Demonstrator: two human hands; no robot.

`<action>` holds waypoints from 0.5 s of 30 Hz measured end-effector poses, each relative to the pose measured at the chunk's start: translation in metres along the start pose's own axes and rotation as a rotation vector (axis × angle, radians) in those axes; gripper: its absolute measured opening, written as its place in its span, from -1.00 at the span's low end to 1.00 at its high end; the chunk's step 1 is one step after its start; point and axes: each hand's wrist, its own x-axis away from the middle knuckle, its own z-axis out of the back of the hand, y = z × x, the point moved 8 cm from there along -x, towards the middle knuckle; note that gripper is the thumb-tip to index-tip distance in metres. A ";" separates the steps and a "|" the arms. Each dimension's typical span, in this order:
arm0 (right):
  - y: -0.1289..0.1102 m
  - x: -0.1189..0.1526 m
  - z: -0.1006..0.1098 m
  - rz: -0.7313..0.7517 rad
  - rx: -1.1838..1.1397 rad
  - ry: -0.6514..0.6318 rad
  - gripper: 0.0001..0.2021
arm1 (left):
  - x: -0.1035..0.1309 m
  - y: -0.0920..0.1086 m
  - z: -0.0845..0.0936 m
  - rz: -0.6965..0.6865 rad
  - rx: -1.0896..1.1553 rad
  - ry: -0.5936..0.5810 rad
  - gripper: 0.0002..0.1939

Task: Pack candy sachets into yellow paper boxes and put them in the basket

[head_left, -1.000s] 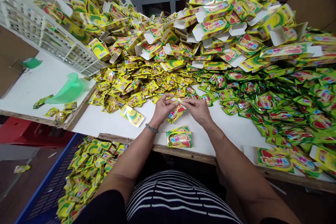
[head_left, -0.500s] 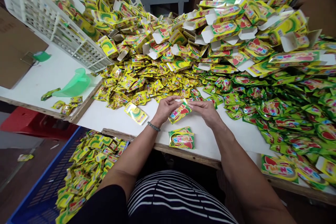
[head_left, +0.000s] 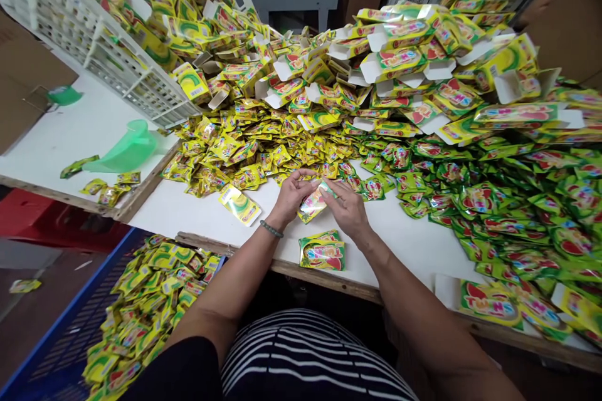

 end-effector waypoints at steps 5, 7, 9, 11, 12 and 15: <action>0.029 -0.005 0.038 -0.166 0.138 0.161 -0.62 | 0.015 -0.002 -0.025 0.141 -0.173 -0.266 -0.53; 0.050 -0.002 0.069 -0.267 0.361 0.319 -0.67 | 0.028 -0.008 -0.044 0.185 -0.356 -0.508 -0.60; 0.069 -0.002 0.083 -0.338 0.570 0.313 -0.67 | 0.036 -0.011 -0.053 0.118 -0.571 -0.644 -0.70; 0.088 -0.003 0.081 -0.404 0.687 0.179 -0.58 | 0.036 -0.014 -0.055 0.048 -0.724 -0.687 -0.77; 0.095 -0.004 0.077 -0.435 0.710 0.110 -0.53 | 0.034 -0.015 -0.054 0.028 -0.771 -0.688 -0.79; 0.104 -0.006 0.064 -0.499 0.719 -0.022 -0.50 | 0.015 -0.007 -0.044 -0.080 -0.948 -0.555 -0.88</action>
